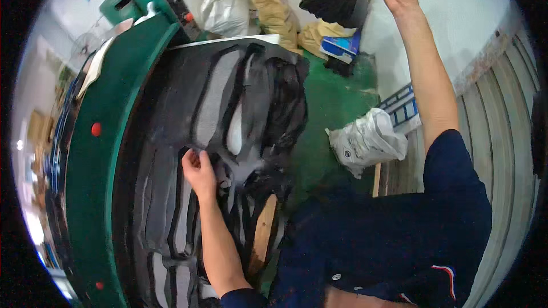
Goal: The person is extracting die-cut material pieces from a large machine sheet and placing them into a collection bag, then uses scissors to trim or separate pieces.
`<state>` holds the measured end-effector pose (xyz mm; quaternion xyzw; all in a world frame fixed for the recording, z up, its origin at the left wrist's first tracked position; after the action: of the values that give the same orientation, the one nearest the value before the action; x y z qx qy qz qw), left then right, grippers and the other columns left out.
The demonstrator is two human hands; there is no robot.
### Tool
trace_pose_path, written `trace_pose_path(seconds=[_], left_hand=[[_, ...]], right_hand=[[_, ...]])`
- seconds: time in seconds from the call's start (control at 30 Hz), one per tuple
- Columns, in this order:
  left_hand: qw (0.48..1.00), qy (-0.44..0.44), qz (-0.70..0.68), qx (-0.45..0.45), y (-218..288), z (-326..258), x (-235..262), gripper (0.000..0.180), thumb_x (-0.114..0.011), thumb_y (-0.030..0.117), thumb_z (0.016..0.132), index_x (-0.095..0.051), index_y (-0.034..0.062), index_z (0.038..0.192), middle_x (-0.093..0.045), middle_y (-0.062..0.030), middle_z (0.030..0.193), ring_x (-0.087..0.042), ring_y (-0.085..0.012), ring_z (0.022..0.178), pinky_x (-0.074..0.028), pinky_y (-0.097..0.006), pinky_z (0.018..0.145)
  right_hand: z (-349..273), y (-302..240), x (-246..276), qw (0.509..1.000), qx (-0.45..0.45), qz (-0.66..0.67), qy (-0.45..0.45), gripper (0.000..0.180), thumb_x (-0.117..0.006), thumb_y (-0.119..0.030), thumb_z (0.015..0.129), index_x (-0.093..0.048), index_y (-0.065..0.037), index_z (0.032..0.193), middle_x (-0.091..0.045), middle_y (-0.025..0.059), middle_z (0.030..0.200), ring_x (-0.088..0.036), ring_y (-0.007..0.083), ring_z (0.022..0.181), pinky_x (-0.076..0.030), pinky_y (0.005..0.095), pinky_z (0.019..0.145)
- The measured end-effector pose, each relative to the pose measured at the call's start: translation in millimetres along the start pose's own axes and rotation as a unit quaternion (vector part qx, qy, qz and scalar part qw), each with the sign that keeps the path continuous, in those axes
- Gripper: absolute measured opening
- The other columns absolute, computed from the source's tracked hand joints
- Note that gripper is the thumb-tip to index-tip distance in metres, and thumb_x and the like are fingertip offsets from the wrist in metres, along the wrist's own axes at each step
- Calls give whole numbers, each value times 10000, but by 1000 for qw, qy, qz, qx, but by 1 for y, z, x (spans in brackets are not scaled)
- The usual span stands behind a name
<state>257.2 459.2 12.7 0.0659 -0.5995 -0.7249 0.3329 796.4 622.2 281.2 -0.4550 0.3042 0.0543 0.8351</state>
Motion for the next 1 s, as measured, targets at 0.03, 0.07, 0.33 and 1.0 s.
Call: trace_pose_path(seconds=[0.03,0.07,0.33,1.0], left_hand=[[1000,-5,30,-7,-2,3,-2,413,-669,166,887,-537,-63,1204,-615,-135,1084,-596,-184,939,-483,-306,857],[1000,-9,12,-16,-12,7,-1,408,-665,162,895,-535,-62,1211,-621,-146,1098,-600,-190,959,-478,-310,870],[995,-46,59,63,10,3,2,366,-633,157,919,-564,-47,1215,-614,-124,1160,-573,-191,1025,-441,-308,924],[918,-12,390,64,50,0,-52,453,-566,320,930,-567,-32,1214,-639,-217,1128,-606,-335,1060,-449,-380,938]], right_hand=[[6,-6,38,999,48,-5,-25,110,-695,-98,777,-683,-8,839,-676,68,798,-636,180,754,-532,312,719],[0,-9,73,995,63,-68,24,107,-718,-100,752,-687,-6,794,-663,60,748,-625,169,703,-519,304,673],[-114,42,366,930,-135,-230,254,259,-743,-101,716,-689,6,947,-684,71,890,-644,175,794,-522,339,710],[-240,265,598,786,-440,-412,136,426,-730,-139,776,-604,24,1149,-641,89,922,-610,189,755,-495,322,681]])
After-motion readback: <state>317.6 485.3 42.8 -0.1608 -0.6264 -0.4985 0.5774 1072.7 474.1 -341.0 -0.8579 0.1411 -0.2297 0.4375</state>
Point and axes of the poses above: each hand's wrist, its own z-axis towards the middle knuckle, its own x-axis out of the back of the hand, y = z × x, the point moved 4 cm from there along z, towards the middle knuckle
